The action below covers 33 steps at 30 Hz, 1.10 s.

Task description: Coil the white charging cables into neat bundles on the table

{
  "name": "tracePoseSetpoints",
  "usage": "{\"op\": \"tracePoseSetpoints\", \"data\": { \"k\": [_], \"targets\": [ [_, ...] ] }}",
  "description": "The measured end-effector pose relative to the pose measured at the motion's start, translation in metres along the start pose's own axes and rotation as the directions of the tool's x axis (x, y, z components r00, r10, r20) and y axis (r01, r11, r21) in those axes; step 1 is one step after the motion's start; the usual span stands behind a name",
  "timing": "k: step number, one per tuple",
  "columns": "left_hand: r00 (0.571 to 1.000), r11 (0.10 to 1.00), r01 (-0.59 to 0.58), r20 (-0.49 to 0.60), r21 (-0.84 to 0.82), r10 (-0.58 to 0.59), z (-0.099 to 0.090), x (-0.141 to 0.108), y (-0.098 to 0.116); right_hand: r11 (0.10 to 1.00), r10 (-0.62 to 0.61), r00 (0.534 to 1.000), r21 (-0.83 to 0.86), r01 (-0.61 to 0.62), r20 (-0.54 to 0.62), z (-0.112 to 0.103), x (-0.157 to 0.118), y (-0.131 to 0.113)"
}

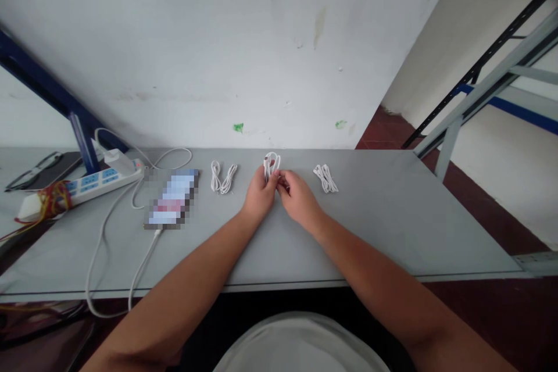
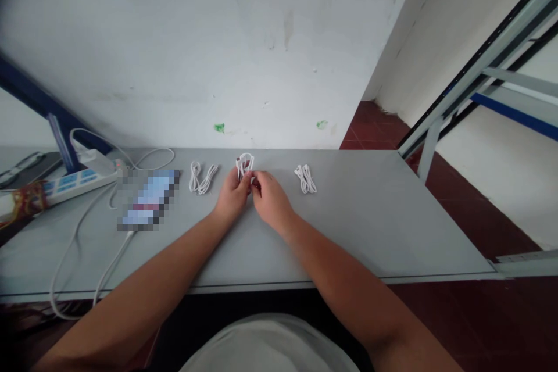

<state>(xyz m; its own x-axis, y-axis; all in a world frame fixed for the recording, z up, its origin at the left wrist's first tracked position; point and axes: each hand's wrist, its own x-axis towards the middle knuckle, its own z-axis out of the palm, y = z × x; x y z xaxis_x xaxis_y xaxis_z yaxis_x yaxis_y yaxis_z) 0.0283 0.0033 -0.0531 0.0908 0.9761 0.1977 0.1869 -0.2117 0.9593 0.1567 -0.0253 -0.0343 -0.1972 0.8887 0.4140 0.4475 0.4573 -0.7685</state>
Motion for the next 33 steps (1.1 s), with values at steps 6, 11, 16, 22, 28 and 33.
{"op": "tracePoseSetpoints", "data": {
  "k": [6, 11, 16, 22, 28, 33],
  "targets": [
    [0.999, 0.999, -0.045, 0.008, 0.025, 0.045, 0.001, 0.002, -0.006, 0.999, -0.029, 0.999, 0.026, 0.028, 0.036, 0.0, 0.002, 0.003],
    [1.0, 0.997, -0.008, 0.015, -0.076, 0.009, 0.003, 0.003, -0.012, 0.992, -0.068, 0.998, -0.102, 0.068, 0.007, -0.006, 0.003, 0.0],
    [0.993, 0.977, 0.049, -0.098, -0.209, -0.071, 0.004, 0.003, -0.006, 0.999, -0.003, 0.992, -0.036, -0.002, -0.126, -0.005, 0.001, 0.0],
    [0.991, 0.912, 0.018, -0.11, -0.41, -0.07, 0.001, 0.004, 0.002, 0.951, 0.308, 0.951, 0.046, -0.306, -0.032, -0.003, 0.001, 0.006],
    [1.0, 0.934, 0.019, 0.003, -0.356, -0.019, 0.001, -0.001, 0.007, 0.827, 0.368, 0.917, 0.397, -0.398, 0.153, 0.002, 0.007, 0.014],
    [0.998, 0.972, 0.057, 0.03, -0.227, -0.051, 0.002, -0.002, 0.001, 0.902, 0.28, 0.96, 0.343, -0.263, -0.001, 0.003, 0.007, 0.014]
  ]
}}
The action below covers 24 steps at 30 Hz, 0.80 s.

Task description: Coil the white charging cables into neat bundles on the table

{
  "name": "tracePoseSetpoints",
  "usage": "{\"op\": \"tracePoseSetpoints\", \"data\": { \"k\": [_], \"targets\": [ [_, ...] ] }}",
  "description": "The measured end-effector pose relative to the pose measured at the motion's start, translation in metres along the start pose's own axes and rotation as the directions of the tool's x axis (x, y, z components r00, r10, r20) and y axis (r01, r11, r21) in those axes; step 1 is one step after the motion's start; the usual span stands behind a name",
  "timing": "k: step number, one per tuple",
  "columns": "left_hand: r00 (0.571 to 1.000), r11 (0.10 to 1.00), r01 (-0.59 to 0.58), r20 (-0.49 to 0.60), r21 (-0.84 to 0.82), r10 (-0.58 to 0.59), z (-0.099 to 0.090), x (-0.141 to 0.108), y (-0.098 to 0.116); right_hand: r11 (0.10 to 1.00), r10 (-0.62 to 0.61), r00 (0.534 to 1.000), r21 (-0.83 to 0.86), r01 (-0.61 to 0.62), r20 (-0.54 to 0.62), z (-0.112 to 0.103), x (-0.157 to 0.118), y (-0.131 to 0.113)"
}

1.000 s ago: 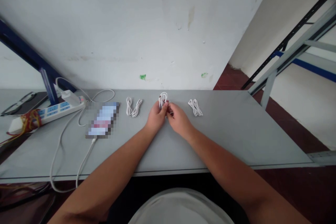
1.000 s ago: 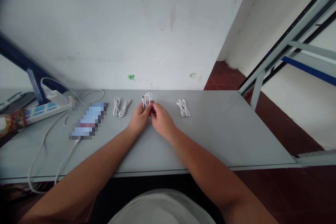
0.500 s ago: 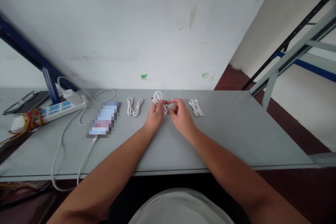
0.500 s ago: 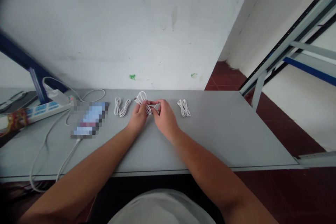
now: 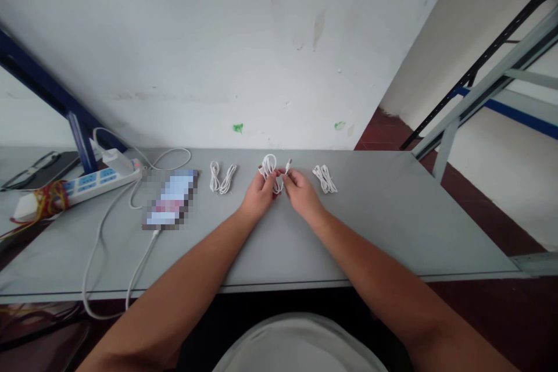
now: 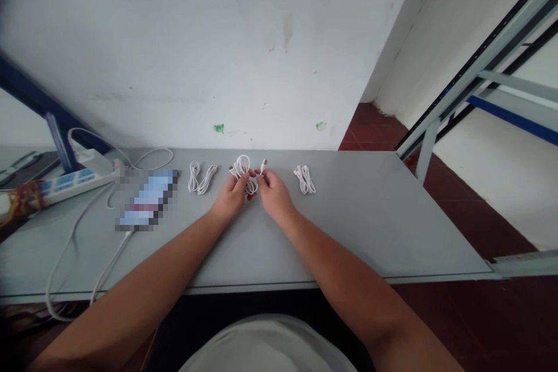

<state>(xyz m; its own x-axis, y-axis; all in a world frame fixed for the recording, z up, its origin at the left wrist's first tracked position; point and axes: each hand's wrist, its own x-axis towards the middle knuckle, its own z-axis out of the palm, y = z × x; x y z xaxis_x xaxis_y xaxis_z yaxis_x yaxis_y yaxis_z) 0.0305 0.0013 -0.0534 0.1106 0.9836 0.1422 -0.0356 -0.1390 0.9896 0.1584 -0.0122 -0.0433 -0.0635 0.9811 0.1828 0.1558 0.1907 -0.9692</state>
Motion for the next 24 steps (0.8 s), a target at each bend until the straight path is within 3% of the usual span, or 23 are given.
{"op": "tracePoseSetpoints", "data": {
  "k": [4, 9, 13, 17, 21, 24],
  "targets": [
    [0.999, 0.986, -0.037, 0.011, 0.164, 0.035, -0.003, 0.001, -0.008, 0.981, -0.13, 0.991, -0.141, 0.132, 0.029, 0.003, -0.005, -0.004],
    [0.983, 0.886, -0.172, 0.134, 0.43, 0.126, -0.008, 0.0, -0.004, 0.967, -0.131, 0.985, -0.203, 0.152, 0.112, 0.005, -0.01, -0.006],
    [0.965, 0.865, -0.224, 0.229, 0.45, 0.131, -0.006, -0.002, 0.001, 0.966, -0.123, 0.989, -0.219, 0.14, 0.087, 0.0, -0.007, -0.002],
    [0.965, 0.896, -0.224, 0.218, 0.383, 0.148, -0.005, -0.001, -0.001, 0.97, -0.101, 0.994, -0.219, 0.107, 0.038, -0.004, -0.004, -0.003],
    [0.965, 0.925, -0.198, 0.229, 0.323, 0.127, -0.006, -0.001, -0.002, 0.992, -0.057, 0.997, -0.113, 0.063, 0.06, -0.005, -0.003, -0.007],
    [0.947, 0.905, -0.244, 0.287, 0.349, 0.144, -0.006, -0.003, 0.001, 0.998, -0.011, 0.998, -0.057, 0.015, 0.066, -0.005, -0.003, -0.009]
  ]
}}
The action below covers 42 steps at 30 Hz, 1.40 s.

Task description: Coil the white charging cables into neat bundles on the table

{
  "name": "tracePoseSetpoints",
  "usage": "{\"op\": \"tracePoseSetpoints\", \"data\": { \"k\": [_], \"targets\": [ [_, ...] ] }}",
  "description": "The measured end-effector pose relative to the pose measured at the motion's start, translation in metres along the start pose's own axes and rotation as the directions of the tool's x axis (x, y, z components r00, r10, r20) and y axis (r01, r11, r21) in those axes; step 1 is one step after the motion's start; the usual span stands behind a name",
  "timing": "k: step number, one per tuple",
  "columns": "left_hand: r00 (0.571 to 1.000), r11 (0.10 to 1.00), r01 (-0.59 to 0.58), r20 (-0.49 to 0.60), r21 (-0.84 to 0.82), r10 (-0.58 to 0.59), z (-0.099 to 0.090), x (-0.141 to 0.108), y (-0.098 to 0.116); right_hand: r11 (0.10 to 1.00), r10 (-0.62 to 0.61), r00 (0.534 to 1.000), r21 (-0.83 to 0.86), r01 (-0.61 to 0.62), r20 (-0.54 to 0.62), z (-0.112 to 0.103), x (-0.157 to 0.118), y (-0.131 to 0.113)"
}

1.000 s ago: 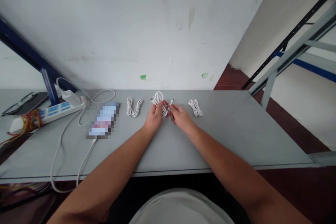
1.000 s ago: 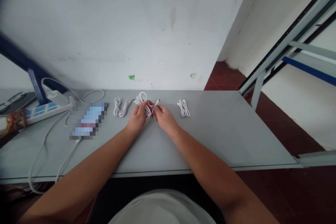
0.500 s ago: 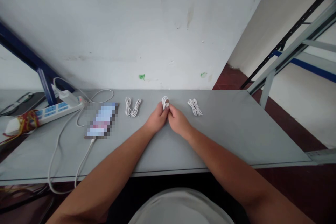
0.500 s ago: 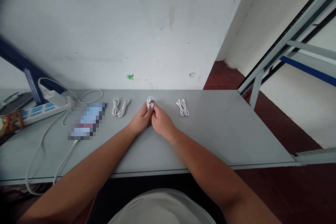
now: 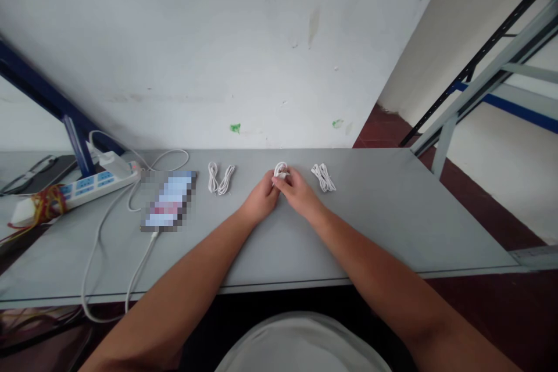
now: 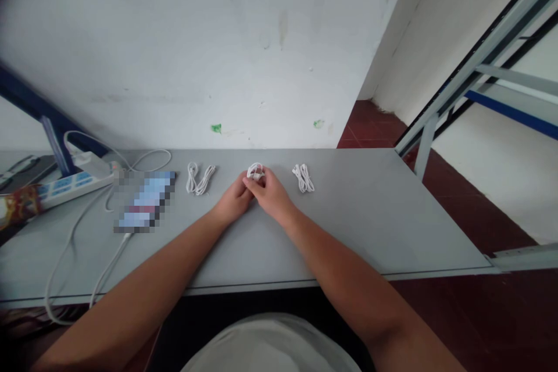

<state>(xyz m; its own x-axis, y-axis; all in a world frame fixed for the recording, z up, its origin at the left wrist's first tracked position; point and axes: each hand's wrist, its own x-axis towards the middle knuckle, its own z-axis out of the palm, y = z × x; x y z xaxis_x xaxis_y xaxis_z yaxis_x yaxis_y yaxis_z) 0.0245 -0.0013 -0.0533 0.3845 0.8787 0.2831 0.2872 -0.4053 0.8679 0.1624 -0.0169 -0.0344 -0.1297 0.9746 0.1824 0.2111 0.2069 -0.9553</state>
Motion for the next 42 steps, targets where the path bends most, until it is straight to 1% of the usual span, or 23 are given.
{"op": "tracePoseSetpoints", "data": {
  "k": [3, 7, 9, 11, 13, 16, 18, 20, 23, 25, 27, 29, 31, 34, 37, 39, 42],
  "targets": [
    [0.999, 0.998, 0.002, 0.033, 0.063, -0.004, 0.001, -0.002, 0.002, 0.999, 0.027, 1.0, -0.033, -0.027, -0.004, -0.001, 0.0, 0.001],
    [0.998, 0.987, 0.058, -0.032, 0.147, -0.054, 0.001, -0.003, 0.001, 0.999, -0.029, 1.0, -0.018, 0.029, -0.004, -0.002, 0.0, 0.001],
    [0.999, 0.989, 0.022, -0.03, 0.146, -0.018, 0.001, -0.004, 0.002, 0.997, -0.067, 0.997, -0.032, 0.067, -0.022, -0.003, -0.001, -0.001],
    [0.999, 0.991, -0.04, -0.001, 0.128, 0.04, 0.0, -0.005, 0.005, 0.995, -0.089, 0.995, -0.046, 0.087, -0.047, -0.006, -0.001, -0.003],
    [0.997, 0.991, -0.076, 0.026, 0.108, 0.073, -0.002, -0.006, 0.01, 0.996, -0.093, 0.993, -0.003, 0.093, -0.07, -0.009, 0.0, -0.003],
    [0.998, 0.994, -0.065, 0.03, 0.09, 0.063, -0.004, -0.006, 0.016, 0.992, -0.076, 0.995, 0.097, 0.082, -0.066, -0.012, 0.003, -0.001],
    [0.999, 0.994, -0.035, -0.015, 0.1, 0.036, -0.005, -0.005, 0.016, 0.993, -0.058, 0.997, 0.104, 0.062, -0.048, -0.012, 0.004, 0.001],
    [0.996, 0.992, 0.009, -0.092, 0.123, 0.003, -0.004, -0.005, 0.015, 0.994, -0.048, 0.999, 0.098, 0.05, -0.026, -0.01, 0.004, 0.003],
    [0.98, 0.985, 0.065, -0.198, 0.157, -0.033, -0.002, -0.005, 0.012, 0.987, -0.073, 0.997, 0.138, 0.076, -0.026, -0.005, 0.003, 0.004],
    [0.972, 0.982, 0.073, -0.232, 0.176, -0.031, 0.0, -0.004, 0.01, 0.983, -0.107, 0.994, 0.144, 0.111, -0.035, -0.004, 0.002, 0.003],
    [0.972, 0.98, 0.072, -0.234, 0.184, -0.028, 0.002, -0.004, 0.008, 0.988, -0.128, 0.991, 0.081, 0.13, -0.034, -0.004, 0.002, 0.001],
    [0.975, 0.981, 0.075, -0.219, 0.182, -0.034, 0.003, -0.004, 0.009, 0.991, -0.133, 0.991, -0.007, 0.133, -0.025, -0.005, 0.001, -0.001],
    [0.981, 0.979, 0.074, -0.188, 0.19, -0.038, 0.002, -0.004, 0.011, 0.99, -0.131, 0.991, -0.059, 0.129, -0.034, -0.006, 0.0, -0.002],
    [0.995, 0.97, 0.046, -0.1, 0.24, -0.023, -0.001, -0.005, 0.017, 0.988, -0.137, 0.989, -0.086, 0.132, -0.061, -0.008, 0.001, -0.003],
    [1.0, 0.957, -0.024, -0.006, 0.291, 0.026, -0.003, -0.005, 0.02, 0.985, -0.136, 0.988, -0.12, 0.126, -0.078, -0.012, 0.002, -0.003],
    [0.997, 0.948, -0.07, 0.046, 0.31, 0.059, -0.003, -0.005, 0.02, 0.984, -0.133, 0.988, -0.131, 0.122, -0.075, -0.015, 0.003, -0.003],
    [0.992, 0.935, -0.101, 0.106, 0.339, 0.069, -0.001, -0.005, 0.017, 0.985, -0.121, 0.991, -0.126, 0.114, -0.048, -0.02, 0.004, -0.003]
  ]
}}
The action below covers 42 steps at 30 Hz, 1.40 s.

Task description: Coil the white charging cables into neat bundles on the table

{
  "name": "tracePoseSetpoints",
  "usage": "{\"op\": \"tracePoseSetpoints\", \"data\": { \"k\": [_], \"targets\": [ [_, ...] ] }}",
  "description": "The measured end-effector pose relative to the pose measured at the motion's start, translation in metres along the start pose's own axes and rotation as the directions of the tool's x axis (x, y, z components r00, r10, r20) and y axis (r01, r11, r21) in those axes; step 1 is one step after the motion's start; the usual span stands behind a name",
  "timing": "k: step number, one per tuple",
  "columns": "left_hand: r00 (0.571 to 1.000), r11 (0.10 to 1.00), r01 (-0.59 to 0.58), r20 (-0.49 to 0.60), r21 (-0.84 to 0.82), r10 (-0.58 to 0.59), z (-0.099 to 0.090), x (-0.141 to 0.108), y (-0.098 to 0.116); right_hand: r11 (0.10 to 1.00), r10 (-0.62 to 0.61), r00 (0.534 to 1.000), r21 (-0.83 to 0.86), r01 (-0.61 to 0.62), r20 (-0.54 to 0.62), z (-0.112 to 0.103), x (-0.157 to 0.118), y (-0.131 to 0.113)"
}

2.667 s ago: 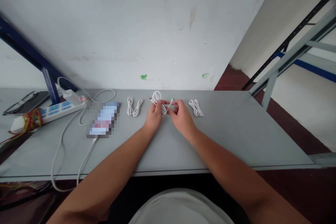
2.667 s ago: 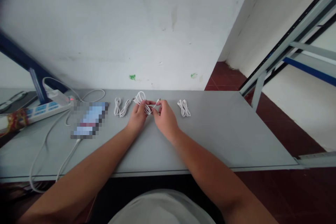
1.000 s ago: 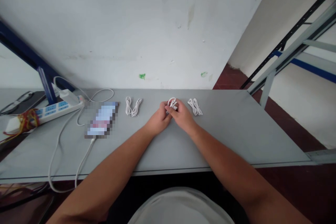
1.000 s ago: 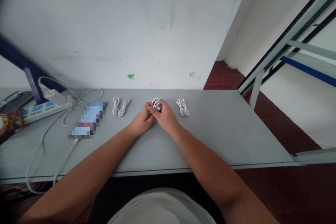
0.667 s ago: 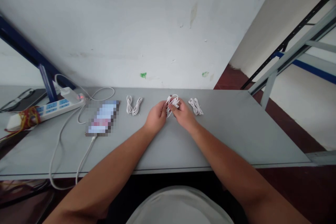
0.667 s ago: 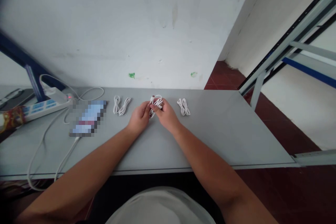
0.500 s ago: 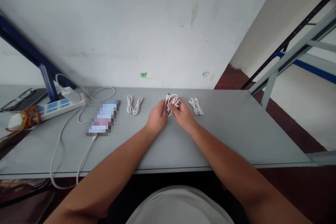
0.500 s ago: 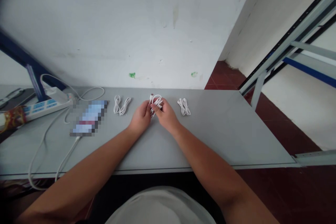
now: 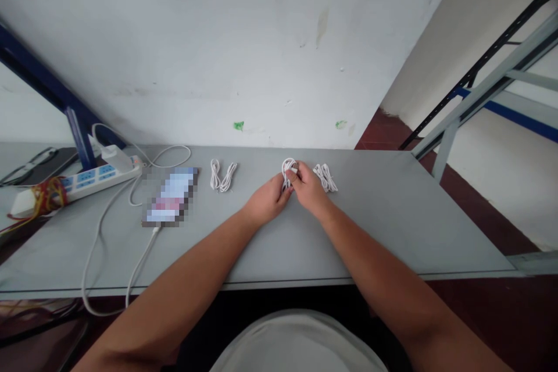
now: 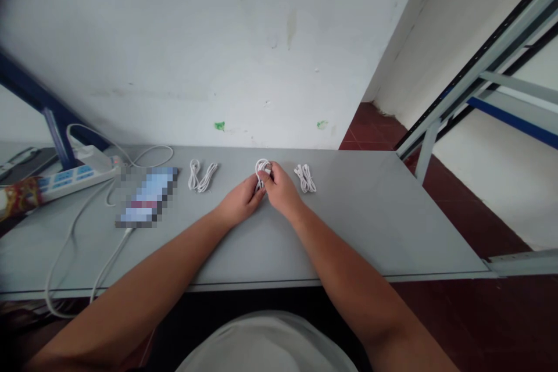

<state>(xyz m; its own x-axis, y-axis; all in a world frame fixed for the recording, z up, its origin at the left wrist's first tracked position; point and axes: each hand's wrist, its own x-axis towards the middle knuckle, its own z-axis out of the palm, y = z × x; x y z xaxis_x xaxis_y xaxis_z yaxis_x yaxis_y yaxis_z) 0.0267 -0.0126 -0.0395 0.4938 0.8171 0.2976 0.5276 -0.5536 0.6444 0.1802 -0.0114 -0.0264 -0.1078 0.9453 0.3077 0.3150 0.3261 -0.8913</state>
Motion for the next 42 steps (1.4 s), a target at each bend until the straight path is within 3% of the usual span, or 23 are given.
{"op": "tracePoseSetpoints", "data": {
  "k": [7, 15, 24, 33, 38, 42],
  "targets": [
    [1.0, 0.995, 0.013, -0.004, 0.099, -0.013, 0.001, 0.0, 0.003, 1.0, -0.022, 0.999, -0.003, 0.023, 0.048, -0.005, 0.002, 0.001],
    [0.999, 0.988, 0.039, -0.002, 0.152, -0.039, 0.006, 0.0, 0.001, 0.996, 0.09, 0.993, -0.013, -0.089, 0.073, -0.002, 0.0, 0.006],
    [1.0, 0.987, 0.027, -0.003, 0.155, -0.027, 0.009, -0.001, 0.005, 0.986, 0.125, 0.987, -0.098, -0.135, -0.102, 0.008, -0.005, -0.002],
    [0.996, 0.993, 0.068, 0.043, 0.099, -0.072, 0.004, 0.001, 0.007, 0.986, 0.146, 0.985, -0.07, -0.152, -0.091, 0.003, -0.001, -0.003],
    [0.988, 0.968, 0.109, 0.081, 0.228, -0.13, 0.006, -0.001, 0.007, 0.97, 0.232, 0.973, -0.079, -0.231, 0.004, -0.004, 0.001, -0.005],
    [0.976, 0.928, 0.107, 0.142, 0.357, -0.167, 0.01, -0.002, 0.01, 0.944, 0.276, 0.958, -0.165, -0.286, -0.084, -0.004, 0.002, -0.004]
  ]
}}
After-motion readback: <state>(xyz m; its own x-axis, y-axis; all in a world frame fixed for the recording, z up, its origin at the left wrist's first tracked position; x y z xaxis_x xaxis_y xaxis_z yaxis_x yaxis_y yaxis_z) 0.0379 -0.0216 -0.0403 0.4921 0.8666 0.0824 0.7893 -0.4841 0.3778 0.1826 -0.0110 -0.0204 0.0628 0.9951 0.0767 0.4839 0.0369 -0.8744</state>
